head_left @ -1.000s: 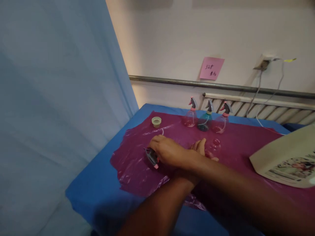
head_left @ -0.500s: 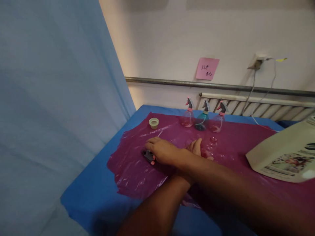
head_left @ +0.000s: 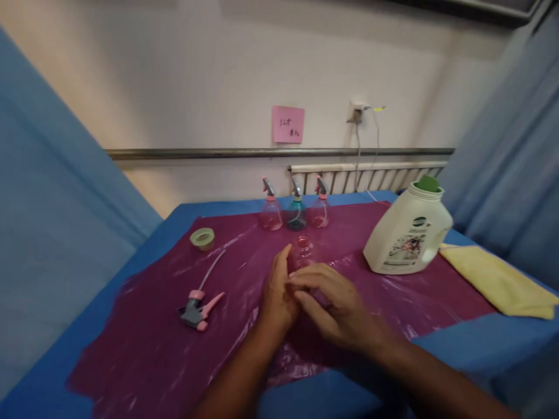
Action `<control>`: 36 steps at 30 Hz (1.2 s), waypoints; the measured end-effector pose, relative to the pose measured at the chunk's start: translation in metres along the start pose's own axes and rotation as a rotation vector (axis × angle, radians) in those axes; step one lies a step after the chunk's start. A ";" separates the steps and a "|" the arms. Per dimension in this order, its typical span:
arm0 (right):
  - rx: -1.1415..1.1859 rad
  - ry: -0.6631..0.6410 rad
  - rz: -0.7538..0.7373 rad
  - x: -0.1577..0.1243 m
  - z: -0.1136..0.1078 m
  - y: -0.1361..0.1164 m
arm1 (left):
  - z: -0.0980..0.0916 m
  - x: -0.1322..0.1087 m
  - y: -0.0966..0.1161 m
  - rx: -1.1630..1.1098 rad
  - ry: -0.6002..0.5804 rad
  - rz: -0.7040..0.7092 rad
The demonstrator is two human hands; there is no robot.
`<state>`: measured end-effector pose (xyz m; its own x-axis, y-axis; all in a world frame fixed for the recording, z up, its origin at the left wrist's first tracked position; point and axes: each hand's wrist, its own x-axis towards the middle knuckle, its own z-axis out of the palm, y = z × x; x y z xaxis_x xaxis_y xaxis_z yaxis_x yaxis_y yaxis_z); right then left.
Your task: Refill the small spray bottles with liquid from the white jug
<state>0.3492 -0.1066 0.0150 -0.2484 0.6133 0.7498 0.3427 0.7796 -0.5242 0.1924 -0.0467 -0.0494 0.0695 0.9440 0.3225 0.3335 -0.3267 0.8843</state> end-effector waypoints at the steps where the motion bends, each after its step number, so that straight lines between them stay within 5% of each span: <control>1: -0.040 0.062 0.017 -0.006 -0.010 0.006 | -0.001 0.002 0.004 -0.006 -0.005 -0.003; 6: -0.151 0.181 0.137 -0.032 -0.037 0.033 | 0.002 0.006 0.030 -0.041 0.073 -0.081; 16: -0.156 0.132 0.256 -0.037 -0.030 0.056 | -0.007 0.013 0.074 -0.163 0.129 -0.192; 23: -0.166 0.084 0.243 -0.039 -0.029 0.057 | -0.023 -0.003 0.104 -0.126 0.046 -0.204; 29: -0.133 0.087 0.245 -0.043 -0.031 0.052 | -0.032 0.014 0.097 0.051 0.081 -0.099; 36: -0.104 0.176 0.299 -0.048 -0.034 0.046 | -0.032 0.039 0.056 0.115 0.125 -0.021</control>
<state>0.4075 -0.1041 -0.0312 0.0330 0.7741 0.6322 0.4689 0.5466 -0.6938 0.1840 -0.0293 0.0239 -0.0540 0.9352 0.3499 0.4392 -0.2924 0.8495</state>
